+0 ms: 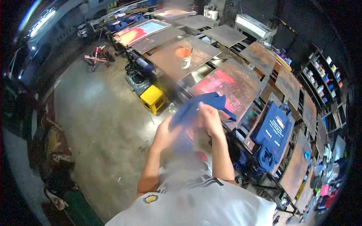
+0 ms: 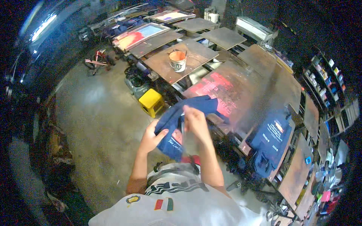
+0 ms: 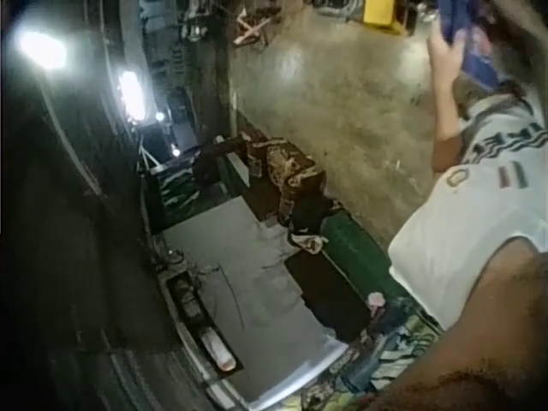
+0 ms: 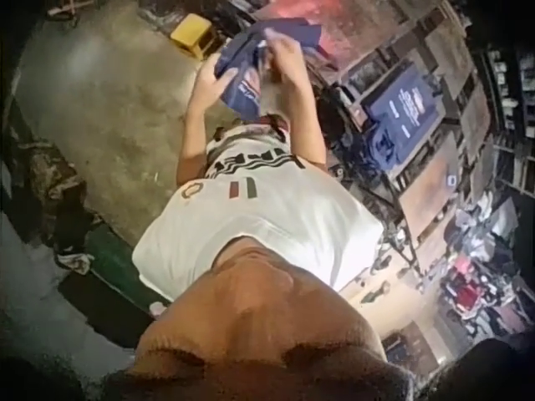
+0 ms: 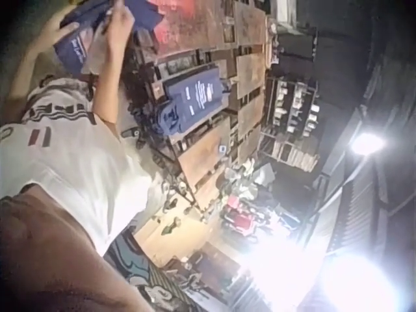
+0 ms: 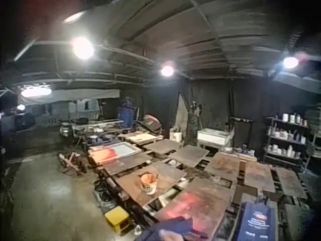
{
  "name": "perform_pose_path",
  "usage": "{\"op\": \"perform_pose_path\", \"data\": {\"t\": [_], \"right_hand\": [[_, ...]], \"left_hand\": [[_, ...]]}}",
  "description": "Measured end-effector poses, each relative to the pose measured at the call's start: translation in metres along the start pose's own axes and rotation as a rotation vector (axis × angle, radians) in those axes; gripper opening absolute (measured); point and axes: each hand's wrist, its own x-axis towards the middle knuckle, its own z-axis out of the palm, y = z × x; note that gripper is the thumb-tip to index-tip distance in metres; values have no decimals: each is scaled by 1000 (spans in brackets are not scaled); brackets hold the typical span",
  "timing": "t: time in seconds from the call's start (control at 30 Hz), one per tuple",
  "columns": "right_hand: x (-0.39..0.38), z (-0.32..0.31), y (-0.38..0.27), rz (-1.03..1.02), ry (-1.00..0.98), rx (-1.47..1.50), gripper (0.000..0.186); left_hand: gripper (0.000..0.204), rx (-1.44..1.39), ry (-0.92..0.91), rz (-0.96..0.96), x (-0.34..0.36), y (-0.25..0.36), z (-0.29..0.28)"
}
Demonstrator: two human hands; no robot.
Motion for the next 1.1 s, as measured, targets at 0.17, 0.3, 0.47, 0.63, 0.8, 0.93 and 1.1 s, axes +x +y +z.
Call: {"op": "perform_pose_path", "data": {"t": [0.17,0.3,0.47,0.63,0.8,0.93,1.1], "right_hand": [[18,-41,-2,96,-476,1270,52],[15,-42,-1,84,-382,1354,52],[20,-49,-10,18,-285,1336,50],[23,-76,-5,-61,-58,262,22],[69,-85,11,-643,-143,-831,33],[77,-85,8,-538,-155,-702,40],[81,-99,3,-556,-95,-637,55]], "left_hand": [[27,-53,23,31,20,-30,-25],[24,-110,7,10,26,-25,-16],[23,-69,-41,4,47,-22,2],[20,-60,-36,65,60,-17,17],[29,42,-116,137,77,5,19],[45,188,-245,126,81,36,34],[51,504,-241,195,88,48,49]]}}
